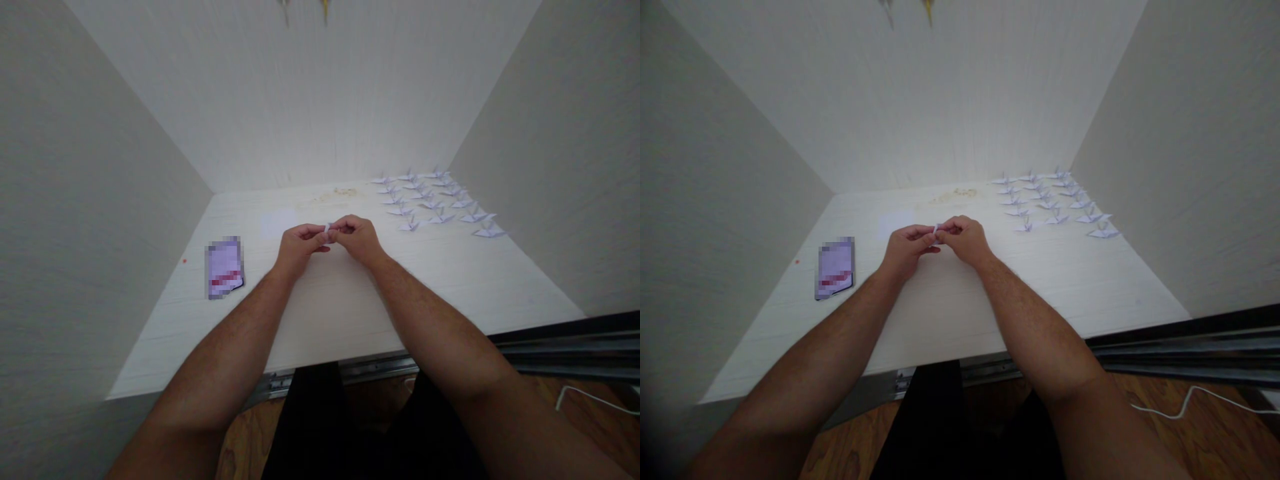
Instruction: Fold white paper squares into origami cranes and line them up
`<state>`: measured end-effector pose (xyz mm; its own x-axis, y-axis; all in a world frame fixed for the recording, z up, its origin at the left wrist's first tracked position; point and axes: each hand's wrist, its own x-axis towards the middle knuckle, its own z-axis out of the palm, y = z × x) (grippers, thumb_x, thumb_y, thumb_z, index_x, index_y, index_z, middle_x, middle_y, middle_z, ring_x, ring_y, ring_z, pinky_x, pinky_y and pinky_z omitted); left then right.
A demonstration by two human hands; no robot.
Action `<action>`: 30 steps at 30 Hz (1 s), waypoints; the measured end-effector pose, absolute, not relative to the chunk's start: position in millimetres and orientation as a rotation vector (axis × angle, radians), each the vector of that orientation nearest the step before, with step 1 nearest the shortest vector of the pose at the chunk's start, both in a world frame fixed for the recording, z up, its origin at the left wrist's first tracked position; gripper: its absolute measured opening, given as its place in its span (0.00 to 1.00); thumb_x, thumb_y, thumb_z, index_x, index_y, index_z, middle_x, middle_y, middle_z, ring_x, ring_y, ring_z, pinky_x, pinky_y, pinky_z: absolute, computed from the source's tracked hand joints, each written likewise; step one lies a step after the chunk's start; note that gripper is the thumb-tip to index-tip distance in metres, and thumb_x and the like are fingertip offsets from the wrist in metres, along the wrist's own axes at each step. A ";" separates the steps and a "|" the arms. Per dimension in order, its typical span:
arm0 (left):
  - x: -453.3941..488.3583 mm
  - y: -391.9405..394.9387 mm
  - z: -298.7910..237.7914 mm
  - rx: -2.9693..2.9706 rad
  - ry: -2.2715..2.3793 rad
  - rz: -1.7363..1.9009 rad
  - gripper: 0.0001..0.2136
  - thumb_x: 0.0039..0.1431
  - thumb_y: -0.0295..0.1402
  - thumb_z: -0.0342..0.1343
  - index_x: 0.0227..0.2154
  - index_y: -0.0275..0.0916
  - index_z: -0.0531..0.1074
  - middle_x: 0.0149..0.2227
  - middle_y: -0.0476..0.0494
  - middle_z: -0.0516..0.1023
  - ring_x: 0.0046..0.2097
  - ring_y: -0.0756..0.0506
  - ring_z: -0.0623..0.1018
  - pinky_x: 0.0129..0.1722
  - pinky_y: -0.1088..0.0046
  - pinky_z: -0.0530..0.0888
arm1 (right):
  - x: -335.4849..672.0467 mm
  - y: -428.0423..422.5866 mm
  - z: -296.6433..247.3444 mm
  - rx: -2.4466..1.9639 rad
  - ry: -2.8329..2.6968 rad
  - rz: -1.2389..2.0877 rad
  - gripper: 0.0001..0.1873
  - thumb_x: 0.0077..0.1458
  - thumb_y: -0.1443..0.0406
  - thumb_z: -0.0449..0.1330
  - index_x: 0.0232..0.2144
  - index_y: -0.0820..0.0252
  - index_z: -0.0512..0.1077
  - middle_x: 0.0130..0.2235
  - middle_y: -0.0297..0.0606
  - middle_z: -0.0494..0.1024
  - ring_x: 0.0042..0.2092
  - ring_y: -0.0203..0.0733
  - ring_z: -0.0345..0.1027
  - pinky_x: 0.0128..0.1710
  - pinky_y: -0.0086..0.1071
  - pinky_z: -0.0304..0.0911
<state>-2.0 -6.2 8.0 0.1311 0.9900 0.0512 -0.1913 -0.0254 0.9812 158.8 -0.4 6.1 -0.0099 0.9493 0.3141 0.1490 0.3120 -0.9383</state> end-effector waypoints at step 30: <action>-1.8 -4.1 3.3 1.186 0.961 1.239 0.20 0.40 0.43 0.72 0.34 0.35 0.82 0.37 0.39 0.83 0.38 0.43 0.81 0.42 0.60 0.81 | 159.4 -0.7 5.1 -1.126 -1.488 0.794 0.12 0.44 0.58 0.69 0.27 0.59 0.76 0.28 0.33 0.75 0.29 0.34 0.64 0.30 0.30 0.61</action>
